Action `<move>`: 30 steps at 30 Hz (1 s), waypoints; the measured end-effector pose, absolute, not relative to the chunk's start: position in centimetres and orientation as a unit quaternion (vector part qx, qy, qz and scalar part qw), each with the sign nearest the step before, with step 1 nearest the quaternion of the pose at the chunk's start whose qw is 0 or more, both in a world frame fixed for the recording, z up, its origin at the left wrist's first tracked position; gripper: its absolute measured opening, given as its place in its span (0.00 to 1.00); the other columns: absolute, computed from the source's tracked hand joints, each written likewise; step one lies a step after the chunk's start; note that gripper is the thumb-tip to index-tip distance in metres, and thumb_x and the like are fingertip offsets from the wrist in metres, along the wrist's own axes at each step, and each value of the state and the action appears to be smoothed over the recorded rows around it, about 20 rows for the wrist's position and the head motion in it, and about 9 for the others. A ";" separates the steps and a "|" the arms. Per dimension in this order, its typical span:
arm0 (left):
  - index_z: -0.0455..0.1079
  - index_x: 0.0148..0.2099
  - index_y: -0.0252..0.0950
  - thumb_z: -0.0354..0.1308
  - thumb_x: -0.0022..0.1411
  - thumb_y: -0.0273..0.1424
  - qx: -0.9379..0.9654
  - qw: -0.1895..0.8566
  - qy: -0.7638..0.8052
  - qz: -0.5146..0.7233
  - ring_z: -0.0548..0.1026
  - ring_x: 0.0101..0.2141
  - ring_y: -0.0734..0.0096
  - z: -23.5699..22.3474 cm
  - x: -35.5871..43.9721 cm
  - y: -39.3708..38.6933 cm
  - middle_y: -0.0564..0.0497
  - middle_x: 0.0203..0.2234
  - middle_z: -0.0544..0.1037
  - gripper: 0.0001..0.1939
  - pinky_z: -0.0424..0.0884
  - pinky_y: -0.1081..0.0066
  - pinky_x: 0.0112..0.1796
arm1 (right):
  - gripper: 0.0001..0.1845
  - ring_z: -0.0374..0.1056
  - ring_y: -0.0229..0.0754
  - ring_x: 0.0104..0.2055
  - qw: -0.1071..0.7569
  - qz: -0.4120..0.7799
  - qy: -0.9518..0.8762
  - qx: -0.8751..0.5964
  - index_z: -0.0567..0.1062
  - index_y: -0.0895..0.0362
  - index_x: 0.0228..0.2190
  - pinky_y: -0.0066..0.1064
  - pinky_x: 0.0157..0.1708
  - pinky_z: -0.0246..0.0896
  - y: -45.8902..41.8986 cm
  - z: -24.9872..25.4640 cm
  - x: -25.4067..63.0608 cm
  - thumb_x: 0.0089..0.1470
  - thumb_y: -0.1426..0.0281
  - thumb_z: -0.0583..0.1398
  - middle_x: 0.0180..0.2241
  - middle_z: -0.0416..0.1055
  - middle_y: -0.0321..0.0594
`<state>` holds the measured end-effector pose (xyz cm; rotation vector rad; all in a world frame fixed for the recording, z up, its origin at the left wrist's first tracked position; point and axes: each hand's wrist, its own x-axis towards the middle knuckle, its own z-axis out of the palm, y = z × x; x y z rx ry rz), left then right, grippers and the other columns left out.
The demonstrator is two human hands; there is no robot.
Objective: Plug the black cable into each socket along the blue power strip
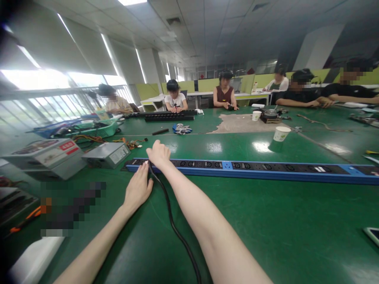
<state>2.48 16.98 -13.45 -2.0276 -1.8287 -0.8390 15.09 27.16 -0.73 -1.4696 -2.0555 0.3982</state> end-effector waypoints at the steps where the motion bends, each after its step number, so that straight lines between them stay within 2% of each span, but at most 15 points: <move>1: 0.45 0.77 0.32 0.50 0.67 0.30 -0.703 0.138 -0.632 -0.295 0.51 0.73 0.48 -13.4 2.5 16.9 0.40 0.74 0.52 0.39 0.53 0.48 0.68 | 0.17 0.75 0.49 0.47 0.303 0.167 -0.762 -0.548 0.71 0.53 0.46 0.38 0.45 0.67 27.5 -0.1 15.8 0.63 0.56 0.56 0.44 0.79 0.46; 4: 0.47 0.77 0.33 0.51 0.67 0.28 -0.708 0.133 -0.621 -0.309 0.53 0.72 0.49 -13.0 2.7 16.7 0.40 0.74 0.53 0.38 0.53 0.47 0.68 | 0.13 0.74 0.45 0.44 0.347 0.227 -0.740 -0.530 0.73 0.50 0.41 0.35 0.45 0.66 28.3 0.8 18.8 0.60 0.56 0.58 0.40 0.78 0.38; 7: 0.52 0.75 0.35 0.50 0.67 0.26 -0.721 0.123 -0.595 -0.332 0.56 0.71 0.49 -12.3 3.5 16.3 0.41 0.73 0.56 0.36 0.52 0.46 0.69 | 0.11 0.71 0.40 0.38 0.408 0.278 -0.701 -0.514 0.74 0.51 0.39 0.31 0.41 0.66 28.5 0.3 22.2 0.57 0.59 0.59 0.35 0.76 0.35; 10: 0.58 0.73 0.39 0.51 0.68 0.28 -0.743 0.060 -0.553 -0.372 0.60 0.69 0.51 -11.5 5.3 15.6 0.43 0.70 0.62 0.32 0.53 0.47 0.68 | 0.10 0.69 0.37 0.32 0.471 0.312 -0.673 -0.476 0.75 0.52 0.39 0.27 0.37 0.66 28.6 -1.1 24.5 0.57 0.62 0.59 0.27 0.71 0.32; 12: 0.62 0.71 0.41 0.51 0.70 0.31 -0.743 -0.036 -0.529 -0.408 0.64 0.67 0.53 -10.9 7.1 15.0 0.44 0.67 0.67 0.28 0.55 0.49 0.68 | 0.10 0.67 0.36 0.29 0.495 0.343 -0.659 -0.450 0.75 0.53 0.39 0.26 0.33 0.67 28.7 -2.1 25.3 0.56 0.62 0.58 0.25 0.68 0.30; 14: 0.64 0.69 0.42 0.50 0.73 0.36 -0.718 -0.191 -0.510 -0.434 0.68 0.64 0.56 -10.2 9.3 14.2 0.44 0.63 0.72 0.25 0.58 0.52 0.66 | 0.11 0.66 0.35 0.27 0.499 0.372 -0.649 -0.437 0.75 0.53 0.38 0.25 0.31 0.67 29.0 -3.0 25.7 0.55 0.62 0.59 0.24 0.66 0.29; 16: 0.63 0.69 0.41 0.48 0.75 0.41 -0.679 -0.380 -0.470 -0.416 0.70 0.62 0.57 -9.4 11.6 13.1 0.43 0.60 0.76 0.25 0.59 0.52 0.65 | 0.11 0.67 0.35 0.27 0.490 0.376 -0.648 -0.445 0.76 0.53 0.38 0.25 0.29 0.66 29.5 -3.6 25.8 0.54 0.62 0.59 0.24 0.67 0.29; 18: 0.64 0.68 0.40 0.49 0.75 0.43 -0.652 -0.513 -0.416 -0.373 0.72 0.60 0.58 -8.7 13.7 11.9 0.43 0.55 0.79 0.25 0.59 0.53 0.64 | 0.11 0.68 0.36 0.28 0.478 0.346 -0.659 -0.467 0.77 0.53 0.37 0.25 0.31 0.66 29.9 -4.0 25.9 0.54 0.62 0.60 0.24 0.68 0.30; 19: 0.66 0.67 0.39 0.51 0.74 0.44 -0.633 -0.566 -0.387 -0.359 0.75 0.57 0.58 -8.4 14.6 11.4 0.43 0.52 0.80 0.25 0.63 0.54 0.62 | 0.11 0.68 0.36 0.29 0.472 0.325 -0.666 -0.478 0.78 0.52 0.37 0.25 0.32 0.66 30.0 -4.1 25.9 0.55 0.62 0.59 0.24 0.69 0.31; 21: 0.72 0.59 0.37 0.55 0.72 0.43 -0.592 -0.628 -0.351 -0.363 0.80 0.43 0.62 -8.0 15.8 10.7 0.45 0.41 0.81 0.21 0.70 0.57 0.55 | 0.11 0.69 0.37 0.31 0.460 0.299 -0.681 -0.486 0.79 0.52 0.36 0.25 0.33 0.66 30.3 -4.2 26.1 0.56 0.62 0.58 0.25 0.71 0.33; 22: 0.74 0.54 0.35 0.56 0.71 0.43 -0.572 -0.641 -0.346 -0.377 0.79 0.33 0.68 -7.9 16.0 10.6 0.49 0.34 0.78 0.19 0.72 0.60 0.50 | 0.12 0.70 0.37 0.31 0.452 0.304 -0.687 -0.481 0.80 0.51 0.35 0.25 0.33 0.65 30.4 -4.3 26.2 0.57 0.62 0.58 0.26 0.72 0.33; 24: 0.75 0.45 0.34 0.58 0.70 0.43 -0.538 -0.636 -0.356 -0.423 0.66 0.20 0.80 -7.7 15.9 10.7 0.58 0.23 0.66 0.16 0.74 0.66 0.40 | 0.14 0.70 0.36 0.32 0.440 0.347 -0.689 -0.460 0.81 0.52 0.36 0.23 0.31 0.66 30.7 -4.4 26.6 0.59 0.61 0.56 0.31 0.75 0.35; 26: 0.74 0.42 0.34 0.60 0.70 0.43 -0.501 -0.610 -0.371 -0.489 0.53 0.17 0.84 -7.3 14.8 11.4 0.62 0.21 0.56 0.16 0.69 0.72 0.30 | 0.16 0.70 0.36 0.32 0.429 0.402 -0.678 -0.442 0.80 0.54 0.37 0.22 0.27 0.66 31.2 -4.5 27.5 0.61 0.60 0.56 0.35 0.77 0.36; 27: 0.74 0.42 0.33 0.60 0.69 0.43 -0.483 -0.590 -0.377 -0.527 0.50 0.18 0.84 -7.0 13.9 11.8 0.62 0.21 0.53 0.16 0.65 0.75 0.26 | 0.16 0.69 0.35 0.31 0.422 0.422 -0.673 -0.437 0.80 0.54 0.39 0.22 0.26 0.66 31.4 -4.6 28.0 0.61 0.60 0.56 0.35 0.77 0.37; 30: 0.76 0.47 0.33 0.62 0.68 0.42 -0.429 -0.519 -0.384 -0.632 0.48 0.19 0.84 -6.0 10.8 13.3 0.61 0.23 0.52 0.17 0.57 0.78 0.21 | 0.15 0.66 0.33 0.28 0.371 0.444 -0.709 -0.404 0.81 0.57 0.43 0.21 0.24 0.65 31.8 -4.6 29.9 0.58 0.62 0.60 0.31 0.76 0.36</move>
